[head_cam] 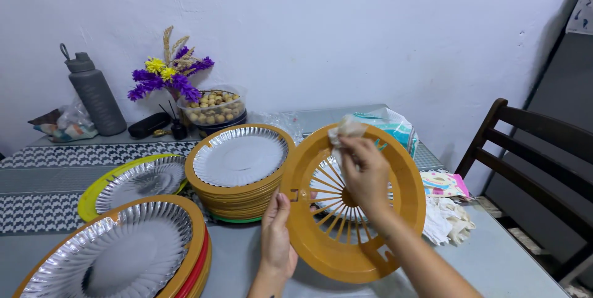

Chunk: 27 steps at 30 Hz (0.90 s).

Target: The person wipes a yellow plastic plate with a white cloth, then places a silver foil liner into the plate. The person repeats this process with multiple plates, wiping each one and inserting a liner before stacking them.

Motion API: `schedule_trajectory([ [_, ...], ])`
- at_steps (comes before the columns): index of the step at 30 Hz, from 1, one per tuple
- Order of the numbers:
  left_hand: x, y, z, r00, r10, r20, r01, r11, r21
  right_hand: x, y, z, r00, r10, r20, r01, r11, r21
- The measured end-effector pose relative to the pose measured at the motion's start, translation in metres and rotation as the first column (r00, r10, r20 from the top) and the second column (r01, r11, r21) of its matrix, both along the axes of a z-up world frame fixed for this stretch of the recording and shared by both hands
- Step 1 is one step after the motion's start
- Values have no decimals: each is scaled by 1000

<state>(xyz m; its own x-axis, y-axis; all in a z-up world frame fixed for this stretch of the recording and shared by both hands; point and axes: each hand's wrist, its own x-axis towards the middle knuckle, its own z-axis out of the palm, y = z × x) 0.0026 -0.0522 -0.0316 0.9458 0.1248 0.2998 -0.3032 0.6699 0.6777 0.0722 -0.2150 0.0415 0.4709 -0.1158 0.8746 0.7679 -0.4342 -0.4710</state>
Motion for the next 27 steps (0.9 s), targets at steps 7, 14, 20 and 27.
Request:
schedule_trajectory([
  [7,9,3,-12,992,97,-84,-104,991,-83,-49,74,-61,988,117,-101,-118,993,-7],
  [14,7,26,4,980,191,-47,-197,965,-176,-90,71,-91,896,365,-252,-418,886,-202],
  [20,1,27,13,987,161,-24,-163,970,-183,-83,35,-90,834,406,-372,-513,820,-254],
  [27,-4,-7,4,995,7,-104,-34,965,-261,-69,56,-66,960,258,-107,-273,945,-177],
])
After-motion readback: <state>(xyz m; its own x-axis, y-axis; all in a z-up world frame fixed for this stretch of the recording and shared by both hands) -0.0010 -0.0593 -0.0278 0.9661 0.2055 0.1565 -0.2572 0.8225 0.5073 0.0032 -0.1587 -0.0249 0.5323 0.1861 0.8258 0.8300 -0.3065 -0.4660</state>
